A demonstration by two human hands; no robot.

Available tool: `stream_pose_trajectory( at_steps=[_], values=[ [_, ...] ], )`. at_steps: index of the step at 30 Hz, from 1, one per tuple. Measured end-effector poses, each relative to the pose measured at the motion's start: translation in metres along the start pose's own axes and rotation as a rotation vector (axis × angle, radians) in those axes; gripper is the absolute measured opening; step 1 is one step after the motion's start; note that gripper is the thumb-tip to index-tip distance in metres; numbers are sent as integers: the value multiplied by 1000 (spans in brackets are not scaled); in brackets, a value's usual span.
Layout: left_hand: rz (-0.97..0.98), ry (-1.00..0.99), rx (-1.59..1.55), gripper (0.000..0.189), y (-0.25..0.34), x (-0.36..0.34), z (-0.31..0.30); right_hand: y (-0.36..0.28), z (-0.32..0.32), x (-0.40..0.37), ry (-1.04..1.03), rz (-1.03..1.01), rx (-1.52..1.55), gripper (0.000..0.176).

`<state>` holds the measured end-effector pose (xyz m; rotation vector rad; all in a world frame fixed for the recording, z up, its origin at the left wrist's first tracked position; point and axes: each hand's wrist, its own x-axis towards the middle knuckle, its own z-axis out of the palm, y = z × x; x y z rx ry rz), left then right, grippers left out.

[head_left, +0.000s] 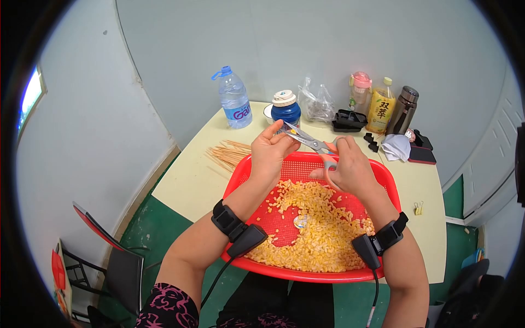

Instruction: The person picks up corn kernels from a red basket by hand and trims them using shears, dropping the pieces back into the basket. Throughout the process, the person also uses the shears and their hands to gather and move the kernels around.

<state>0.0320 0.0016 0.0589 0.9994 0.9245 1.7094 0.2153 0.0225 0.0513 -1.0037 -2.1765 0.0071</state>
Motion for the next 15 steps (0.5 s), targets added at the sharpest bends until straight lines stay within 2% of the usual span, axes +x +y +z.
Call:
stream_pose_trajectory(
  at_steps=[10, 15],
  values=[
    [-39, -43, -113, 49, -5, 5, -4, -3, -1, 0, 9, -26, 13, 58],
    [-42, -43, -102, 50, -4, 5, -4, -5, -4, 1, -59, 43, 18, 65]
  ],
)
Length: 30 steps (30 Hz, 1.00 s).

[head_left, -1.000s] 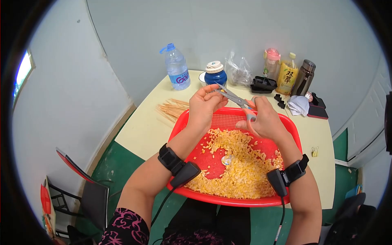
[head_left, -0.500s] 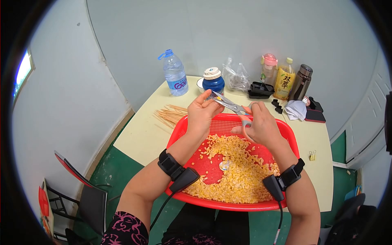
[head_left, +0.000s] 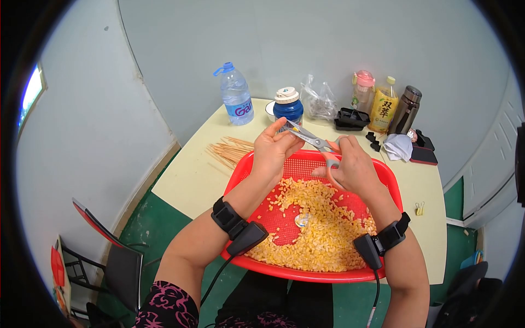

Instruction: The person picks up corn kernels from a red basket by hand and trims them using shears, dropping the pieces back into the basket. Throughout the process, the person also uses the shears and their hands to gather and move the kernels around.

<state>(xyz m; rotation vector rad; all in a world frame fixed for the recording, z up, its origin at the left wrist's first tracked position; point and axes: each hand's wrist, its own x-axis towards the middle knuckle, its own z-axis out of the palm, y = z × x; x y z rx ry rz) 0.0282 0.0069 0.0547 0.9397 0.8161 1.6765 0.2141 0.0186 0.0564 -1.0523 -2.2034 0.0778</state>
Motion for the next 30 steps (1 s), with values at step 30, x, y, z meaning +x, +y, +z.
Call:
stream_pose_trajectory(
  at_steps=[30],
  values=[
    [34, -4, 96, 46, 1, -2, -4, 10, 1, 3, 124, 6, -194, 52]
  ],
)
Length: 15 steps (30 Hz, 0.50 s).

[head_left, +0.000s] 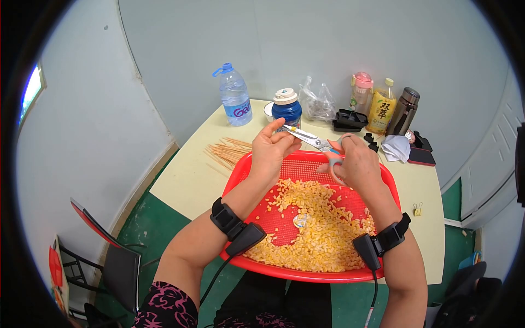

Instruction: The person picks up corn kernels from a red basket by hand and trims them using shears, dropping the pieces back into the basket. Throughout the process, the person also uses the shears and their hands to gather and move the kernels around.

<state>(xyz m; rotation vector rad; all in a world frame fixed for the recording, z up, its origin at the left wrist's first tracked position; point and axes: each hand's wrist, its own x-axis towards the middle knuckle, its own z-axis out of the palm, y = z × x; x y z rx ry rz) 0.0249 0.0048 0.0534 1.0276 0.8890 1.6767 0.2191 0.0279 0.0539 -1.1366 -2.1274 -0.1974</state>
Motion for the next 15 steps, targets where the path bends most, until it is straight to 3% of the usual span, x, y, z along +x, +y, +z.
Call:
stream_pose_trajectory(
  at_steps=[7, 11, 15],
  values=[
    [-9, 22, 40, 22, -4, 0, 0, 4, -5, 1, 145, -118, 112, 54],
    [10, 95, 206, 18, -2, -3, 1, 5, -13, 2, 152, -191, 19, 61],
    [5, 66, 165, 17, -5, 3, -8, 7, -13, 4, 187, -213, -52, 63]
  ],
)
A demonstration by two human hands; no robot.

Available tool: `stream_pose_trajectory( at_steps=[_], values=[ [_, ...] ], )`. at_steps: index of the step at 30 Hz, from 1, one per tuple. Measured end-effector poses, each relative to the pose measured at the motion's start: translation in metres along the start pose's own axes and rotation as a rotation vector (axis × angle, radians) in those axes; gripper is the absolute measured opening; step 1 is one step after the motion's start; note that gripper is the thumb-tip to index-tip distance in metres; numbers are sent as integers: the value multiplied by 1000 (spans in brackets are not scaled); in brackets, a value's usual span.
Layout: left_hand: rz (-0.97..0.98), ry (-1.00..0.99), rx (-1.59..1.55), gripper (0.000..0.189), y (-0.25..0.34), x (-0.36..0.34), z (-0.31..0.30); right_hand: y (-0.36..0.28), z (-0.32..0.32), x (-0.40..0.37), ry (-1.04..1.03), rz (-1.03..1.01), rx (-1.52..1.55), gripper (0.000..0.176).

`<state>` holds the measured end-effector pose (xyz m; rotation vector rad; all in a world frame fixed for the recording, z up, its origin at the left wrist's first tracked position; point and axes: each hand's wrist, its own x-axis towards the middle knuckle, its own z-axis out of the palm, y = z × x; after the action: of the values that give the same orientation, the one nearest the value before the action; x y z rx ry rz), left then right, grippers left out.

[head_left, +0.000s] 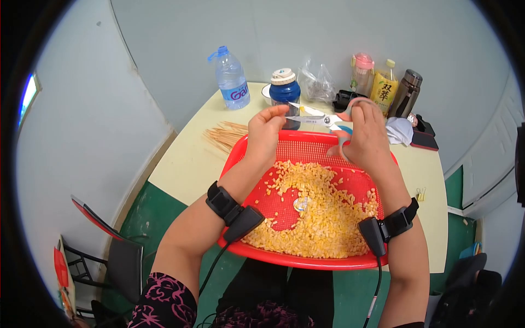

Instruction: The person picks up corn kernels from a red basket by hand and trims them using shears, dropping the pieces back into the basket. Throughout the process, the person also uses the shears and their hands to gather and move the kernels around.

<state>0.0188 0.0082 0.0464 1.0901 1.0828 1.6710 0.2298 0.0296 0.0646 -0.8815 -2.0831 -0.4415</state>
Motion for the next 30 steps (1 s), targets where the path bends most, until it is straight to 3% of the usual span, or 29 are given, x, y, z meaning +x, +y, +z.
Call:
stream_pose_trajectory(
  at_steps=[4, 7, 13, 21, 30],
  values=[
    [-13, 93, 7, 21, -1, 2, 0, -3, -7, 4, -62, -9, -132, 61],
    [84, 129, -52, 27, 6, -2, 8, -1, -3, 3, -68, -46, -146, 59],
    [191, 131, 109, 32, 0, 0, 3, 10, 11, -5, 53, -7, -48, 49],
    [199, 38, 122, 21, -2, 9, -8, 14, 21, -4, 141, 174, 61, 69],
    [197, 19, 209, 18, 2, 4, 0, 2, 27, -5, 88, 247, 117, 64]
  ],
)
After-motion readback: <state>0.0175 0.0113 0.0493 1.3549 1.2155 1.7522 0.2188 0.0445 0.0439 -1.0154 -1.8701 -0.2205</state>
